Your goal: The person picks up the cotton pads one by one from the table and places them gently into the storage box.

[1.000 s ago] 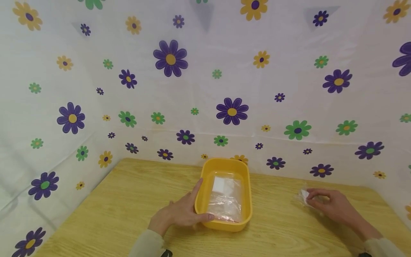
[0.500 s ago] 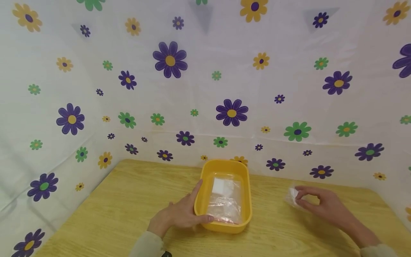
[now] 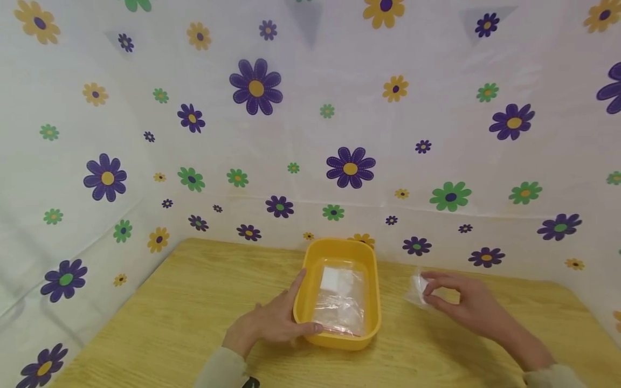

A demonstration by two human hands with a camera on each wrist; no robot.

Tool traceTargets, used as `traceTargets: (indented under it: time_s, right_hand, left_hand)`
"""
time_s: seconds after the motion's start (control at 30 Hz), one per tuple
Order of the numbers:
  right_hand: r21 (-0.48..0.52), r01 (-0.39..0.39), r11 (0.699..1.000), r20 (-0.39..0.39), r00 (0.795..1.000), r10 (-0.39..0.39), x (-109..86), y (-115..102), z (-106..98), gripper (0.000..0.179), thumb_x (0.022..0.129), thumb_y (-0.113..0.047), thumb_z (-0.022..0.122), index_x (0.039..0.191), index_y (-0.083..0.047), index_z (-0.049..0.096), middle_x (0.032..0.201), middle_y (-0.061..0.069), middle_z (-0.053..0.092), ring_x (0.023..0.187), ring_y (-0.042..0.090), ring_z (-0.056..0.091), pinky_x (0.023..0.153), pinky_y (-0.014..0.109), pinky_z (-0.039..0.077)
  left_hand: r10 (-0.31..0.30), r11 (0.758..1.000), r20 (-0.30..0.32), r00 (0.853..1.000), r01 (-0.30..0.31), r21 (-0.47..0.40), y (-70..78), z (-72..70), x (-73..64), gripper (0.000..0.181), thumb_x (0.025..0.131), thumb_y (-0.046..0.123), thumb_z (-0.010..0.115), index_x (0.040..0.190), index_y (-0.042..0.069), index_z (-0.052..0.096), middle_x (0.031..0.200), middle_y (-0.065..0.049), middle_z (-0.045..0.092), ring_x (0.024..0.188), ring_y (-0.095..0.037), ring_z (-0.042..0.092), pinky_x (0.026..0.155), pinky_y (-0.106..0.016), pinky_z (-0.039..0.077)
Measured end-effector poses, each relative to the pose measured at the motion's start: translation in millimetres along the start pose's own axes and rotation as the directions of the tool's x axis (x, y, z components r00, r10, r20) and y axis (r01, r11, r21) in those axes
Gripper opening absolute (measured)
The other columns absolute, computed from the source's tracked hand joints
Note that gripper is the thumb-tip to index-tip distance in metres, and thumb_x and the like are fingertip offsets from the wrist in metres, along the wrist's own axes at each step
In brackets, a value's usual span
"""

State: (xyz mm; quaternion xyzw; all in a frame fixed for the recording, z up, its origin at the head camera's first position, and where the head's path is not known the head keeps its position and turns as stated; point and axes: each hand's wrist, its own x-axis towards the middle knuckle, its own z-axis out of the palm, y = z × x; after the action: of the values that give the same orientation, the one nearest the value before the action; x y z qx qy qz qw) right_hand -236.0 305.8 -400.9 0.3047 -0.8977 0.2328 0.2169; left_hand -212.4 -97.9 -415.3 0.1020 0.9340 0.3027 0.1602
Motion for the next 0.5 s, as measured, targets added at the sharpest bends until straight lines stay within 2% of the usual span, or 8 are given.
traceTargets:
  time_s: [0.17, 0.3, 0.43, 0.5]
  right_hand:
    - [0.012, 0.036, 0.999, 0.003, 0.999, -0.036, 8.2, -12.2, 3.0, 0.044, 0.076, -0.008, 0.088, 0.089, -0.045, 0.069, 0.120, -0.001, 0.077, 0.116, -0.016, 0.057, 0.096, -0.005, 0.035]
    - [0.007, 0.027, 1.000, 0.023, 0.999, -0.027, 15.8, -23.6, 6.7, 0.041, 0.079, -0.011, 0.087, 0.089, -0.046, 0.068, 0.121, 0.000, 0.077, 0.116, -0.008, 0.063, 0.094, -0.001, 0.040]
    - [-0.001, -0.001, 1.000, 0.059, 0.998, 0.001, 25.7, -38.2, 10.6, 0.035, 0.083, -0.017, 0.085, 0.090, -0.047, 0.068, 0.124, -0.004, 0.075, 0.115, 0.014, 0.070, 0.092, 0.019, 0.057]
    - [0.000, 0.000, 1.000, 0.077, 0.997, 0.000, 30.8, -44.6, 13.5, 0.033, 0.085, -0.019, 0.084, 0.091, -0.047, 0.067, 0.126, -0.004, 0.074, 0.115, 0.023, 0.070, 0.091, 0.032, 0.061]
  left_hand:
    - [0.009, 1.000, -0.001, 1.000, -0.009, 0.002, 0.9, -0.3, 1.0, 0.122, 0.077, 0.082, 0.066, 0.164, 0.040, -0.009, 0.165, -0.009, 0.040, 0.154, -0.038, 0.032, 0.112, -0.086, 0.015]
    - [0.005, 1.000, -0.002, 1.000, -0.005, 0.004, 0.8, -0.6, 0.6, 0.123, 0.076, 0.083, 0.066, 0.163, 0.041, -0.009, 0.165, -0.008, 0.040, 0.154, -0.037, 0.032, 0.112, -0.086, 0.014]
    - [-0.007, 1.000, 0.001, 1.000, 0.007, 0.008, 1.2, -1.0, -1.0, 0.122, 0.076, 0.083, 0.065, 0.163, 0.042, -0.010, 0.165, -0.008, 0.039, 0.155, -0.037, 0.031, 0.112, -0.086, 0.014]
    - [-0.008, 1.000, 0.004, 1.000, 0.007, 0.009, 1.6, -0.9, -1.5, 0.122, 0.076, 0.083, 0.065, 0.163, 0.042, -0.010, 0.165, -0.008, 0.039, 0.155, -0.037, 0.031, 0.112, -0.086, 0.014]
